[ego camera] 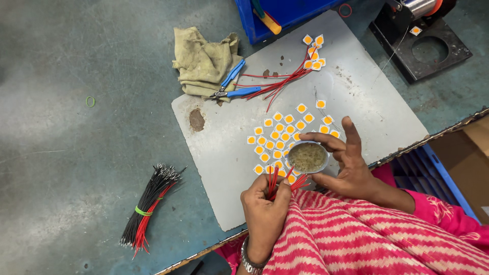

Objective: The person applies flux to red wires and then uses a soldering iron to attach the wires to square LED modules arranged on a work surface. They repeatedly pick up LEDs, align them with wires, and solder the connections.

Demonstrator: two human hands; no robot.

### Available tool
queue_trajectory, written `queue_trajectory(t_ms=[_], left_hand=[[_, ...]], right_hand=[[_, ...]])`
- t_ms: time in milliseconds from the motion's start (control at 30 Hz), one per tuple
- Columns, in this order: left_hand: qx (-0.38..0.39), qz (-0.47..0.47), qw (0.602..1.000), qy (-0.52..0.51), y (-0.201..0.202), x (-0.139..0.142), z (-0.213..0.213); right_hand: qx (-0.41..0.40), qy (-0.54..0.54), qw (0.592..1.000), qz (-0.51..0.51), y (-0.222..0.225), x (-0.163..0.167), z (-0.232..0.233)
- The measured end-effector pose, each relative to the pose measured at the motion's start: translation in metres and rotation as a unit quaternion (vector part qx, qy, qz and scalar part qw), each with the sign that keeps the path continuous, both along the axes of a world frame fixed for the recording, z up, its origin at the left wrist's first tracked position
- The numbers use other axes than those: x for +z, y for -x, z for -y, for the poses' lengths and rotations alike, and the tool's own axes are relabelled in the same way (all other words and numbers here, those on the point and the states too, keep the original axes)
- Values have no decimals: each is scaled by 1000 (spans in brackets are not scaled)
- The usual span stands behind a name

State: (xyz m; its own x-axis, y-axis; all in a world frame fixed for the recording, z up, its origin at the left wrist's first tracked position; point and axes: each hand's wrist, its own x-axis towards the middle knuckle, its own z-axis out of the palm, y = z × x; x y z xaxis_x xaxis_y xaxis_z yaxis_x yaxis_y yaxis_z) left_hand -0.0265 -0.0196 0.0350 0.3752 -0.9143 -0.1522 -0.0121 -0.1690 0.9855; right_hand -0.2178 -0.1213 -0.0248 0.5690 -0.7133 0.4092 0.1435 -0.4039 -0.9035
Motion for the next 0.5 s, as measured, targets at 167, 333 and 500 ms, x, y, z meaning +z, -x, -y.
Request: queue_trajectory(t_ms=[167,333,500], left_hand=[[-10,-3,1000,29,-1,-6,0],[-26,-38,999,11,-2,-11,1],[-21,-28,999,-6,-2,-14,6]], right_hand=[[-5,35,999,-18,2,1,-1],[-35,160,985,-60,0,3,1],[-63,240,963,-108,0,7,4]])
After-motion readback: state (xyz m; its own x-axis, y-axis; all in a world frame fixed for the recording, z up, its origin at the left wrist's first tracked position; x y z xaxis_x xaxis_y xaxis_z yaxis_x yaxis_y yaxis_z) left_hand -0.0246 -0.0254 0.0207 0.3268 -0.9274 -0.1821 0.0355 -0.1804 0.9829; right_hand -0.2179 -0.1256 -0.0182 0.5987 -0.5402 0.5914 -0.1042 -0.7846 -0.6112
